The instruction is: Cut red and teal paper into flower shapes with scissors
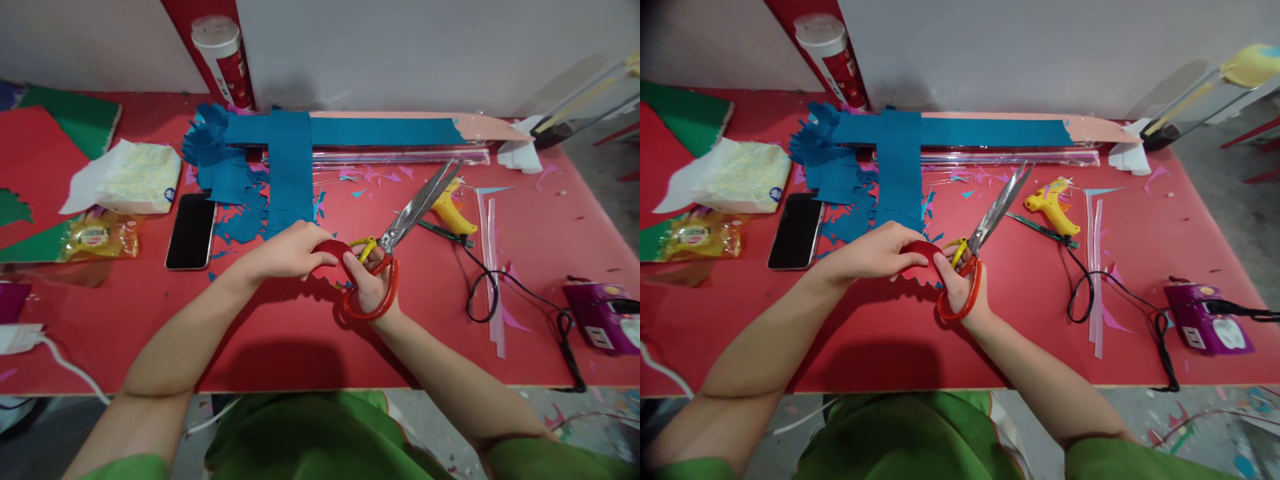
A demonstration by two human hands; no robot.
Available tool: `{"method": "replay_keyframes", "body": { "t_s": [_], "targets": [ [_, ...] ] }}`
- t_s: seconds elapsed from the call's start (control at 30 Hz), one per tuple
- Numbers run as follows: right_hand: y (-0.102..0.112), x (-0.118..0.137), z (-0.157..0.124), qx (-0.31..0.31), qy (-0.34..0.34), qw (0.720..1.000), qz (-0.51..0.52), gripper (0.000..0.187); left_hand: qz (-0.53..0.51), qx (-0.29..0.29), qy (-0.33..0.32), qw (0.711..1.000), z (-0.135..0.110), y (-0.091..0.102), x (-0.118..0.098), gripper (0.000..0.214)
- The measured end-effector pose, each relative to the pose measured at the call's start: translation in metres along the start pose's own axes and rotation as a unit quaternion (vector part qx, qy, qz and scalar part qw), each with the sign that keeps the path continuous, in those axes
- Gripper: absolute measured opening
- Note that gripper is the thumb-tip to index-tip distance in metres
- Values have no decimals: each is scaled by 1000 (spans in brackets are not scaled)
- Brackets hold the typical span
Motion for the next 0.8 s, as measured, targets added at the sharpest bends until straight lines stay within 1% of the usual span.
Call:
{"method": "replay_keyframes", "body": {
  "t_s": [0.1,0.2,0.27,0.3,0.37,0.43,0.5,0.57,0.63,0.67,0.8],
  "targets": [
    [-2,-3,-1,22,6,1000,0,19,34,-2,-18,999,-1,1,-6,24],
    [-9,-13,-5,36,-46,997,57,21,67,-25,-31,997,-4,10,-10,22],
    [-17,-20,-8,50,-88,989,110,23,80,-51,-19,995,-7,21,-7,21],
    [-21,-22,-10,58,-103,984,130,24,81,-70,-5,994,-9,28,-3,21],
    [-29,-27,-12,83,-123,977,151,29,82,-133,33,987,-15,49,5,22],
    [-36,-31,-16,110,-139,970,164,35,72,-199,54,976,-24,69,12,21],
    [-43,-33,-20,140,-150,963,176,39,46,-271,64,959,-36,89,17,20],
    [-50,-33,-26,187,-156,953,181,40,21,-332,75,940,-48,105,22,21],
    [-56,-30,-31,230,-153,946,170,42,6,-366,89,926,-58,115,26,22],
    [-57,-28,-33,246,-145,946,156,42,2,-373,95,923,-61,117,26,22],
    [-53,-24,-36,271,-108,954,72,46,-7,-398,106,911,-71,122,25,22]
  ]
}}
Point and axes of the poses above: each hand's wrist, its own z-axis towards the middle knuckle, its own y-axis out of the back of the hand, x = y × z, the point moved 10 cm from there along z, towards the middle knuckle, and after that the axes turned 8 degrees about y, right-handed, at the moved point
